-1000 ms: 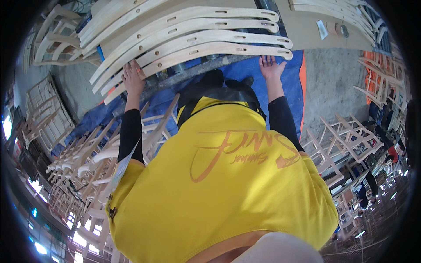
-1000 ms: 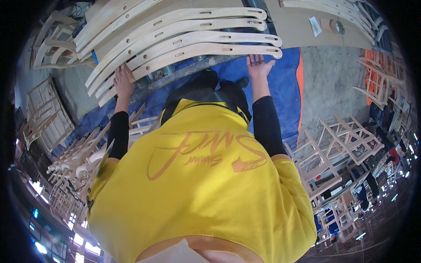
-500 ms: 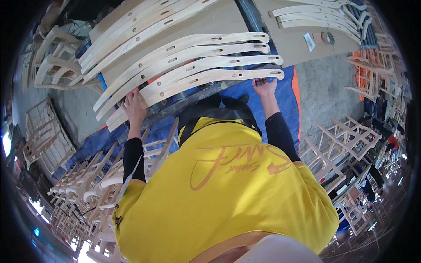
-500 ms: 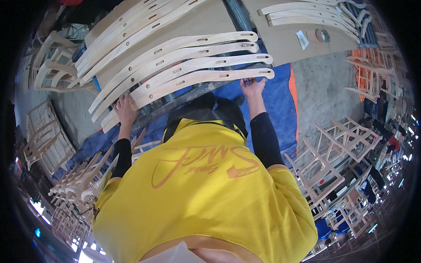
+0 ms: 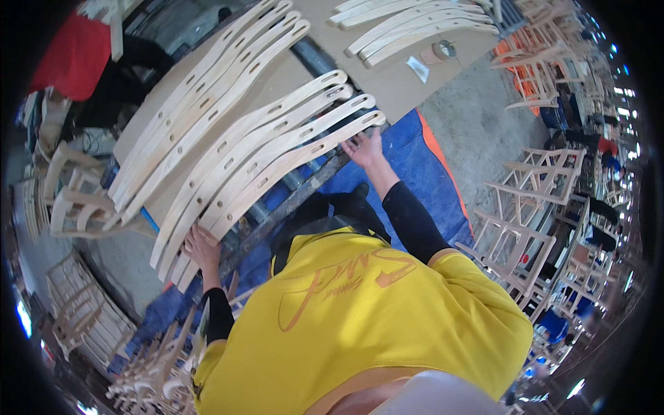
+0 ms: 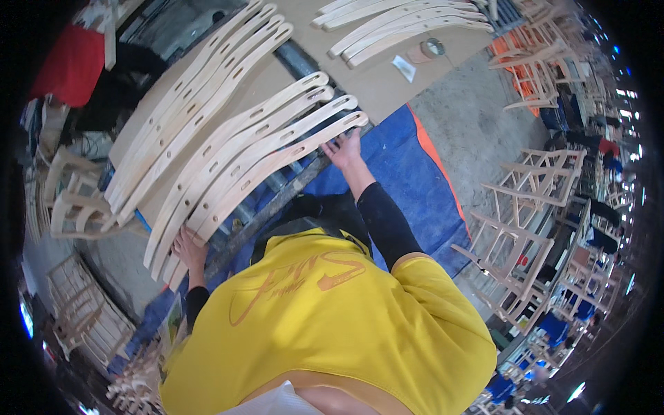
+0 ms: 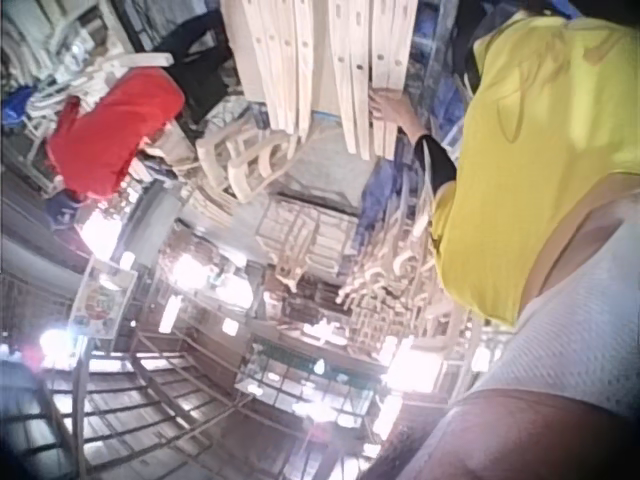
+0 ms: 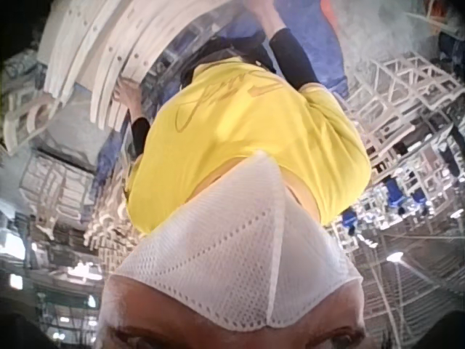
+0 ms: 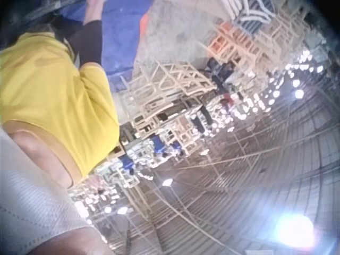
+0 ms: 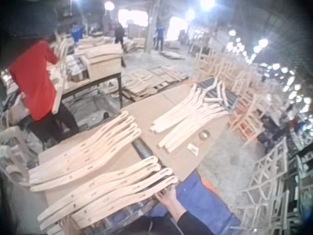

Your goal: The person arranges curved wooden chair parts on a workbench, then uses a small brush to apply glue from a container into the slots and holes of each part. The person handles the parts one at a time, dipping the brush repeatedly and placing each treated piece back on the bench.

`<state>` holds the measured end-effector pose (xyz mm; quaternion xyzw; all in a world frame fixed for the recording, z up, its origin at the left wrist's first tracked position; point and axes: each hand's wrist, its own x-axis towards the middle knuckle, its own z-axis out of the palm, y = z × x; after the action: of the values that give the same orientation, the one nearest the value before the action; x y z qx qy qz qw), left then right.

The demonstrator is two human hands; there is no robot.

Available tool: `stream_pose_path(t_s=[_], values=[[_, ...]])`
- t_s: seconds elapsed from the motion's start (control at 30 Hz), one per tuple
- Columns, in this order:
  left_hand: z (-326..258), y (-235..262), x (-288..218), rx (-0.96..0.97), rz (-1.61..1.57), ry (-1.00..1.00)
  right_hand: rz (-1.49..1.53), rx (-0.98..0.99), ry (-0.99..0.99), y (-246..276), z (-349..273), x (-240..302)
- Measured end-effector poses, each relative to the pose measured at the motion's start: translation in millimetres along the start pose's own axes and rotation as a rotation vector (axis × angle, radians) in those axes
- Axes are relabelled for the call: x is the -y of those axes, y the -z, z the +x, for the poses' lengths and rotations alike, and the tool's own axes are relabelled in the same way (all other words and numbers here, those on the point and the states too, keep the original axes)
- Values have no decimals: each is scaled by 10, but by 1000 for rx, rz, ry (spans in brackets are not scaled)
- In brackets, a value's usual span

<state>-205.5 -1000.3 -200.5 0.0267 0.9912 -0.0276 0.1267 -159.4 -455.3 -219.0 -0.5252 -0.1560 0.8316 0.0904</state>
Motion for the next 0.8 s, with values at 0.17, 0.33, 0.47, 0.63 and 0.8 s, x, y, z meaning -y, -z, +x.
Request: stream_pose_path(t_s=[0.17, 0.33, 0.47, 0.63, 0.8], values=[[-102, 76, -122, 73, 18, 39, -103, 75, -11, 231, 8, -40], [-94, 303, -525, 222, 37, 98, -362, 244, -13, 949, 139, -9], [89, 214, -1139, 124, -32, 39, -361, 27, -8, 1571, -102, 122], [142, 268, -2288, -34, -253, -387, -360, -216, 31, 2841, -272, 410], [-266, 641, -3842, 244, -538, -702, -272, -379, 71, 4020, -533, 802]])
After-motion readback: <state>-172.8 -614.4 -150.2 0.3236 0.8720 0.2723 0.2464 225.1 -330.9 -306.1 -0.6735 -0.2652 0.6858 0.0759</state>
